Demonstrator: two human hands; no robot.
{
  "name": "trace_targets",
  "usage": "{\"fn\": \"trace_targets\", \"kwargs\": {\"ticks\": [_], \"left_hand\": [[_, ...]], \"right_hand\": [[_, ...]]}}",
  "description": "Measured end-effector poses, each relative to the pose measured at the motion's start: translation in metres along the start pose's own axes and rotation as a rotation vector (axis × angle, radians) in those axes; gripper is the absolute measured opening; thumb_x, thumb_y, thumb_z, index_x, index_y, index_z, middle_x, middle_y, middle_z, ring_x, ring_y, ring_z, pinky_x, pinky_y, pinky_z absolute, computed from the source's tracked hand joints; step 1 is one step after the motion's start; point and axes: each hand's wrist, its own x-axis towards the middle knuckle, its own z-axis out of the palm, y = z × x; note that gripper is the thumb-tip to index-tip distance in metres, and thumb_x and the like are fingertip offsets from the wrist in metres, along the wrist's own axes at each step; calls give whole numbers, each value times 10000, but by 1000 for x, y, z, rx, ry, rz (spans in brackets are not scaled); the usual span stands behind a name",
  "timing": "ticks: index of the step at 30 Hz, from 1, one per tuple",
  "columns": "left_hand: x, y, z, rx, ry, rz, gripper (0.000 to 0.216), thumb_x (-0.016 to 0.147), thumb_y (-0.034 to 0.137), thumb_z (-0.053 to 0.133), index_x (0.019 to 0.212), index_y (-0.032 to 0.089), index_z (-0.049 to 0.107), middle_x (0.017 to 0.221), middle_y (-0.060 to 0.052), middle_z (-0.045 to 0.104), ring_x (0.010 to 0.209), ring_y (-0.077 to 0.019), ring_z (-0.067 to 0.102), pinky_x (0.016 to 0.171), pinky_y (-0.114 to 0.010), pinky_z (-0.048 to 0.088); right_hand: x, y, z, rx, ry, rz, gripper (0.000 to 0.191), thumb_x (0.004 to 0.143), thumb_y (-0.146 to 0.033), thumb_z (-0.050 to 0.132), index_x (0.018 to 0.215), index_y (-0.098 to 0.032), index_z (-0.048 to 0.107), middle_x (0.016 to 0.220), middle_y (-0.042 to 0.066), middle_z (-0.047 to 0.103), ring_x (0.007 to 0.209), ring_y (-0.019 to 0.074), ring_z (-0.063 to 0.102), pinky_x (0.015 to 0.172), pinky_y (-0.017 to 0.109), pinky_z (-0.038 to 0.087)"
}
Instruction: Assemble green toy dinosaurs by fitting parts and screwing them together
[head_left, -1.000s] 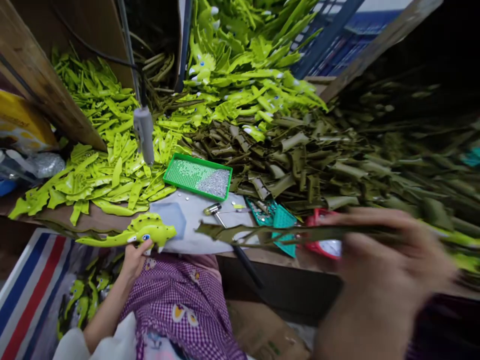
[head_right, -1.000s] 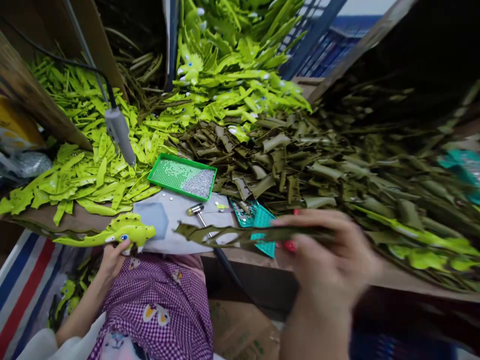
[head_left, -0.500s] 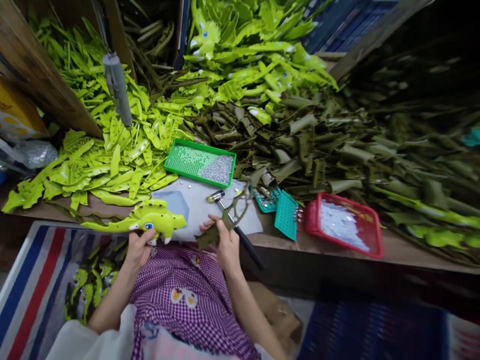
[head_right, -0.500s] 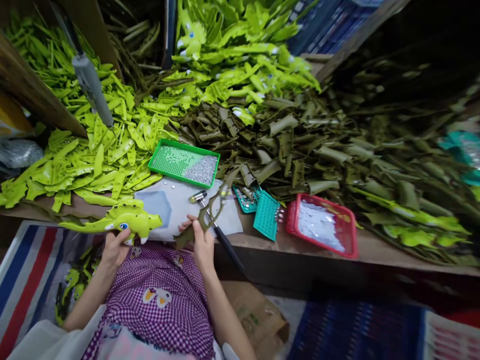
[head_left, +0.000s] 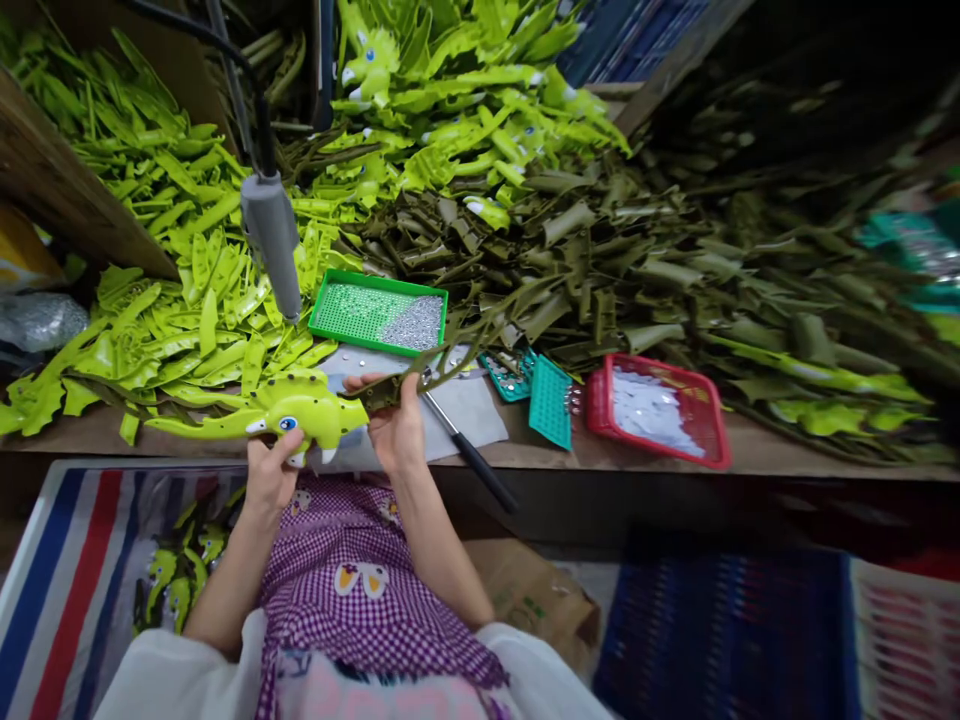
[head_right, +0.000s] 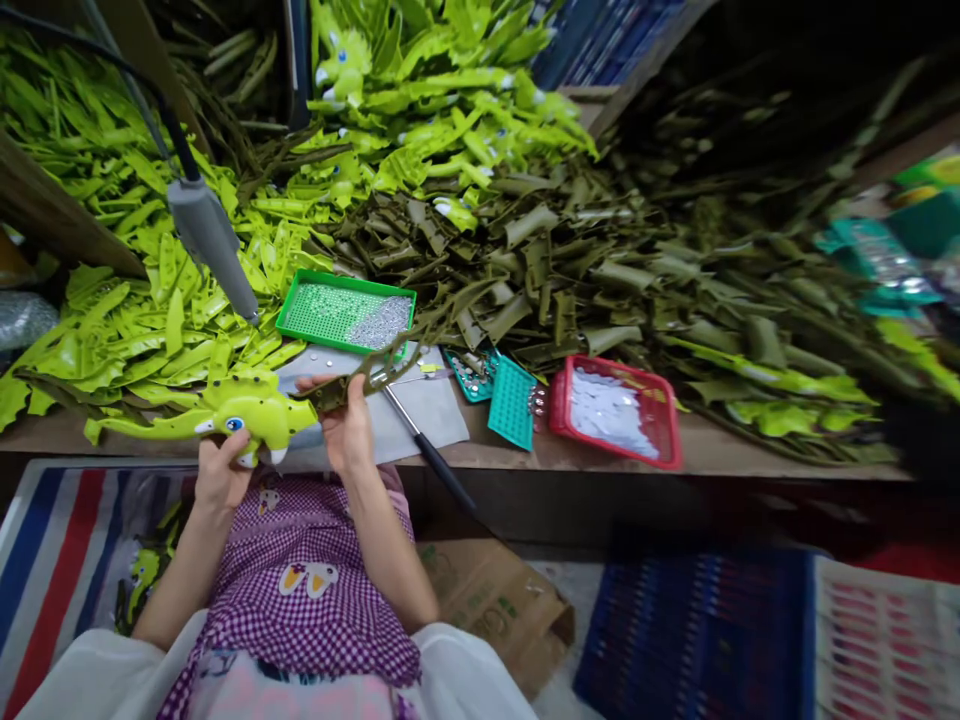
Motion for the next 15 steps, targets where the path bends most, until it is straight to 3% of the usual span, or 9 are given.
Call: {"fn": "trace_targets", "kwargs": {"ticks": [5, 7, 9, 15], "left_hand": [[-11, -11, 2, 26, -46, -34, 558, 526, 228, 859, 1034, 191, 630, 868, -39, 716, 867, -225, 695, 826, -357, 556], [-14, -16, 3, 18, -39, -45, 580, 518, 236, 863, 1048, 199, 628, 866, -37, 715, 873, -231, 694, 836, -365, 553], [-16, -18, 4, 19, -34, -62, 584, 522, 240, 862, 1056, 209, 628, 873, -36, 714, 885, -236, 693, 835, -360, 552], [-15, -20, 7, 37, -25, -56, 566, 519, 212, 861, 1038, 213, 634, 880, -30, 709, 838, -208, 693, 808, -327, 558]], "right_hand": [[-13, 0, -12, 1, 151, -56, 519, 733, -703, 560, 794, -199, 666, 744, 35, 746, 823, 206, 716, 818, 369, 552], [-13, -2, -14, -8, 189, 4, 527, 745, -713, 532, 764, -200, 654, 721, 37, 742, 778, 204, 716, 794, 370, 558], [-13, -5, -14, -24, 213, 57, 540, 752, -725, 506, 744, -202, 641, 695, 37, 735, 758, 204, 715, 778, 369, 562], [-20, -10, -18, -84, 228, -49, 525, 737, -710, 549, 769, -194, 637, 687, 34, 728, 783, 204, 712, 756, 348, 561]]}}
